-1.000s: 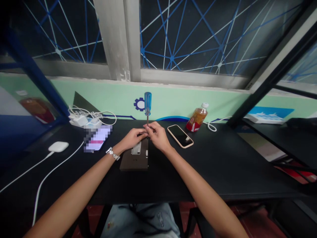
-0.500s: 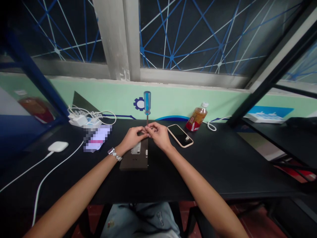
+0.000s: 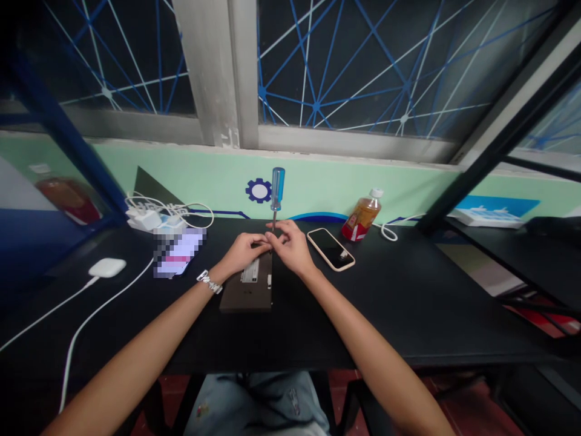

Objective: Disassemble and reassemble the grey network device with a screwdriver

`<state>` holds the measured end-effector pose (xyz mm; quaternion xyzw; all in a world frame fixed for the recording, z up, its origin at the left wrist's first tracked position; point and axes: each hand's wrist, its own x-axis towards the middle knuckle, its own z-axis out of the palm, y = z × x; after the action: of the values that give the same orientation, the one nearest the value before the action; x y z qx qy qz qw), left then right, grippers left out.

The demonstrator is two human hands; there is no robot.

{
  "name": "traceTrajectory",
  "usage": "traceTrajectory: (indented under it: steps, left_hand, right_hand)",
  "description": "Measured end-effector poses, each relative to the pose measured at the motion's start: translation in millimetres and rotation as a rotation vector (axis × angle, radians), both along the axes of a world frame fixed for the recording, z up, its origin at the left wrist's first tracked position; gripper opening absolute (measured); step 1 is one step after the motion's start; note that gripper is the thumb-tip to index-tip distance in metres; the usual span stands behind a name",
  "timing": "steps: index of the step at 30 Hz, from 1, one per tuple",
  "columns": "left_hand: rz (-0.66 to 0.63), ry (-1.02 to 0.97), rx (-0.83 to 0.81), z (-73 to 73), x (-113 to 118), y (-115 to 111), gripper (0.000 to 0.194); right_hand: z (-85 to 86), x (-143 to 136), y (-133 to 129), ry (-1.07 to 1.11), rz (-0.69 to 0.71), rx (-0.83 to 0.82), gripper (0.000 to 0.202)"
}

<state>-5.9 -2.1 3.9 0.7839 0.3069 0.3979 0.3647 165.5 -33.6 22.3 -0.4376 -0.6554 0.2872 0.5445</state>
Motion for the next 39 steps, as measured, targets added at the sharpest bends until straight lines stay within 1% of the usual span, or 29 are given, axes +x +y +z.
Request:
traceTrajectory:
  steps: [1, 3, 6, 9, 12, 15, 17, 20, 22, 25, 27, 31, 34, 37, 39]
  left_hand:
    - [0.026, 0.006, 0.006, -0.6, 1, 0, 0.023]
    - [0.042, 0.014, 0.013, -1.3, 2, -1, 0.022]
    - [0.064, 0.019, 0.023, -0.8, 2, -1, 0.02]
    - [0.081, 0.034, 0.06, 2.0, 0, -1, 0.02]
    - [0.035, 0.051, 0.09, 6.1, -3, 0, 0.022]
    - [-0.059, 0.038, 0.072, 8.8, -5, 1, 0.026]
    - [-0.118, 0.035, 0.057, 8.6, -5, 1, 0.028]
    - [-0.127, 0.041, 0.044, 5.7, -4, 1, 0.03]
    - [-0.09, 0.026, 0.032, 2.9, -3, 1, 0.027]
    - [-0.026, 0.003, 0.025, -0.2, -1, 1, 0.023]
    - [0.001, 0.002, 0.035, -1.0, 0, 1, 0.02]
    - [0.029, -0.017, 0.05, -1.3, 1, 1, 0.016]
    - [-0.029, -0.029, 0.014, 0.1, 0, 1, 0.019]
    - [-0.102, -0.039, -0.032, 4.0, -3, 1, 0.023]
    - [-0.108, -0.025, -0.03, 7.5, -5, 0, 0.022]
  right_hand:
    - [0.3, 0, 1, 0.015, -0.038, 0.005, 0.034]
    - [0.8, 1, 2, 0.065, -0.056, -0.031, 0.036]
    - [1.9, 0, 0, 0.094, -0.019, -0.094, 0.033]
    - [3.4, -2, -3, 0.065, 0.006, -0.093, 0.033]
    - [4.1, -1, -3, 0.016, 0.017, -0.074, 0.036]
    - [3.9, 0, -2, 0.01, 0.044, -0.073, 0.039]
    - [3.7, -1, -2, 0.027, 0.088, -0.079, 0.04]
    - [3.4, -3, -2, 0.039, 0.132, -0.076, 0.041]
    - [2.7, -3, -3, -0.009, 0.082, -0.043, 0.039]
    - [0.8, -2, -2, -0.084, -0.056, 0.008, 0.034]
    - [-0.7, 0, -1, -0.092, -0.096, 0.008, 0.03]
    - [-1.6, 1, -1, -0.134, -0.087, 0.03, 0.027]
    - [-0.8, -1, -2, -0.148, -0.072, 0.05, 0.029]
    - [-0.2, -2, -2, -0.081, -0.027, 0.026, 0.032]
    - [0.0, -1, -2, -0.019, 0.006, 0.018, 0.033]
